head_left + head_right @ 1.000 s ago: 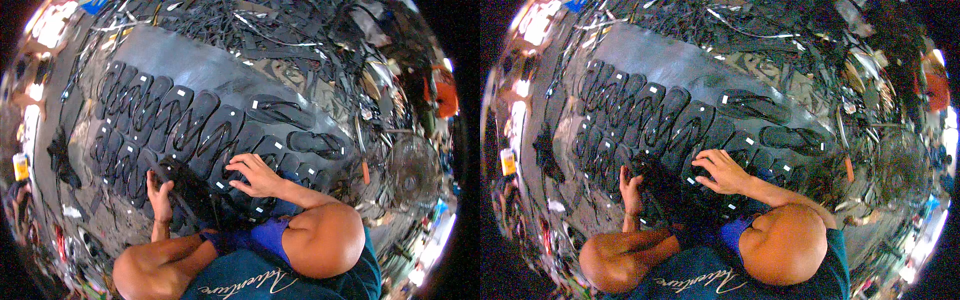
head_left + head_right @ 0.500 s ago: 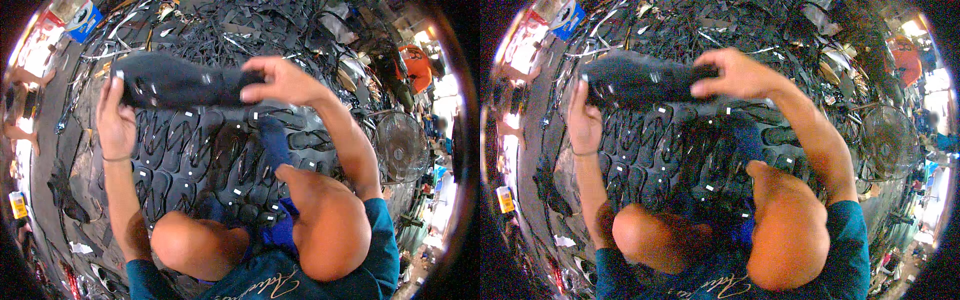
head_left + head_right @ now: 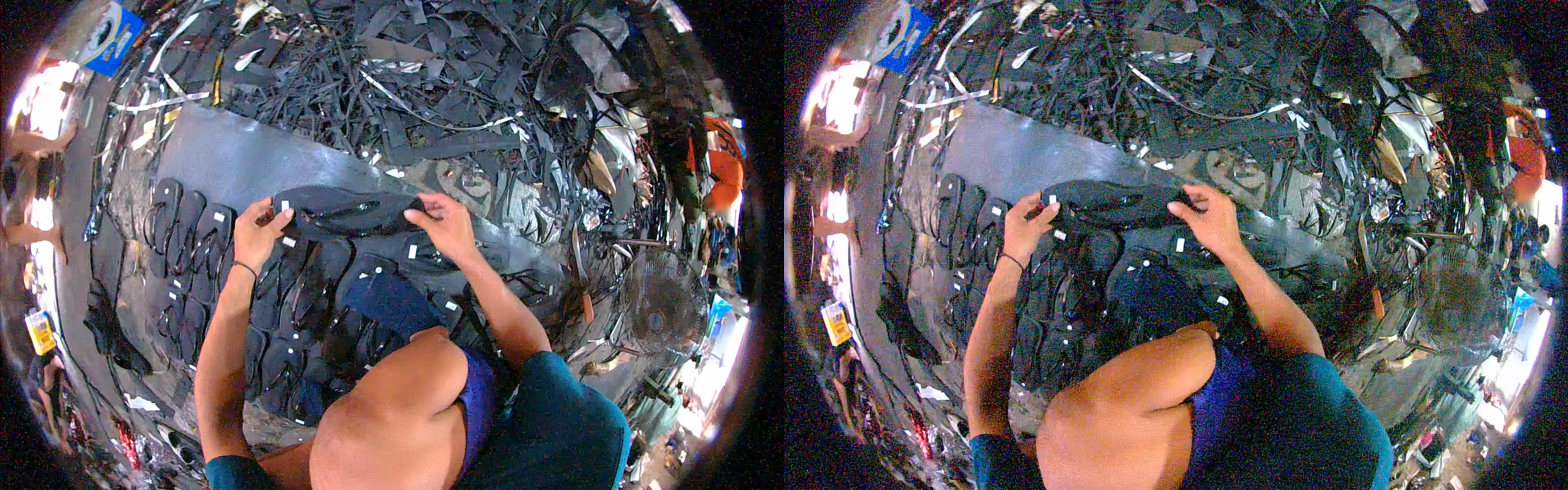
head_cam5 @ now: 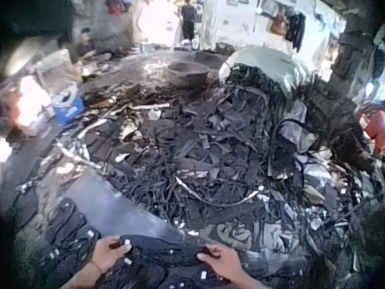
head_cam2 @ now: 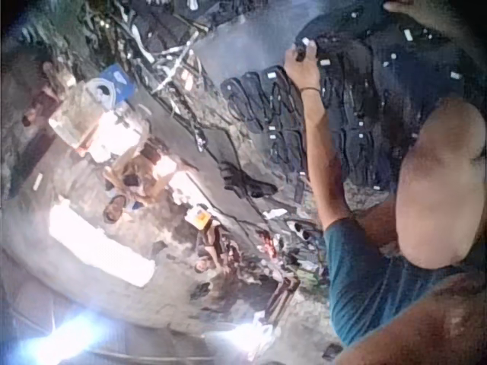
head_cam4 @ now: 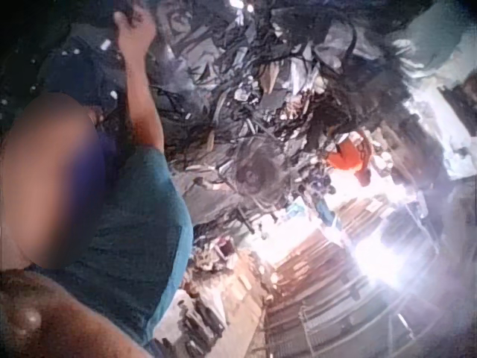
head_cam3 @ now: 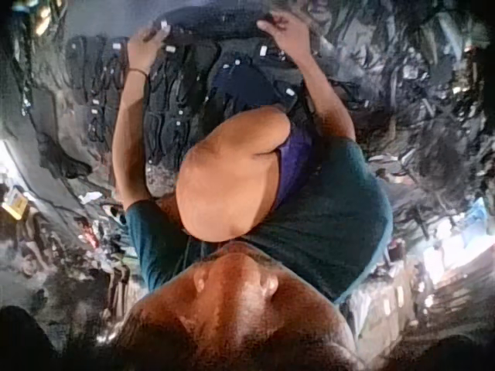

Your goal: The person sits on the floor and arranges black flip-flops in neat rows on a dark mat. They pick up flip-flops from a pile, place them in rows, and adjust their positions to align them.

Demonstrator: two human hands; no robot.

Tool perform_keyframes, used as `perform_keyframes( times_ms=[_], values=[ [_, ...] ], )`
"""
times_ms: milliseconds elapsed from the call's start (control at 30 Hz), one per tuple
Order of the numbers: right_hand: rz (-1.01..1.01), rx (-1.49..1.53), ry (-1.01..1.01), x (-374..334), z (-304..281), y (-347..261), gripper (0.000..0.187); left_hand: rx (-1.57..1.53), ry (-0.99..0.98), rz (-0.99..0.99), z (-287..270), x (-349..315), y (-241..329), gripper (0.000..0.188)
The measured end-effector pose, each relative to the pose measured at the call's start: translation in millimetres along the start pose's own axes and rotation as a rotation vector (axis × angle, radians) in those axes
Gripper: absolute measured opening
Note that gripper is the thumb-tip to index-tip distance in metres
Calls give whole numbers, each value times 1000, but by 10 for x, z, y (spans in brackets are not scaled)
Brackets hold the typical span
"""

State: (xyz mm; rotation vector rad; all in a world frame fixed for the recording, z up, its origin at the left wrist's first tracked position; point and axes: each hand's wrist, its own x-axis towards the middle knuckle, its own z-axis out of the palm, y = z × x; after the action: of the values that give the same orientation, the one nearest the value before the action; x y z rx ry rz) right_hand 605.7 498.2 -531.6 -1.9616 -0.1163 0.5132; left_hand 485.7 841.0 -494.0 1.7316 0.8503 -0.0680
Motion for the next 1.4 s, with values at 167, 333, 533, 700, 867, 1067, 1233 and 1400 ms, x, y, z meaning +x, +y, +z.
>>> perform_keyframes(
  times_ms=[167, 333, 533, 700, 867, 1067, 1233, 1400],
  values=[
    [47, -59, 54, -35, -19, -6, 45, 322, 0, 59, 110, 198, 21, 54],
    [141, -87, 22, -35, -96, -30, 45, 282, -38, -3, 210, 245, 114, 50],
    [130, -158, 24, -9, -94, -109, 44, 284, -75, -21, 163, 318, -1, 49],
    [59, -217, 19, 14, -83, -126, 45, 291, -92, 0, 140, 344, -63, 40],
    [33, -629, -150, 146, -88, -409, 52, 611, -60, 131, 215, 352, 244, 46],
    [-971, -611, 3, 489, 462, -349, 64, 902, 39, 360, 431, 289, 555, 42],
    [-569, -404, -23, 651, 452, -274, 69, 753, -202, 752, 571, -65, 160, 29],
    [-241, -429, -520, 776, -26, -360, 55, 651, -179, 690, 562, -252, 277, 22]
  ],
)
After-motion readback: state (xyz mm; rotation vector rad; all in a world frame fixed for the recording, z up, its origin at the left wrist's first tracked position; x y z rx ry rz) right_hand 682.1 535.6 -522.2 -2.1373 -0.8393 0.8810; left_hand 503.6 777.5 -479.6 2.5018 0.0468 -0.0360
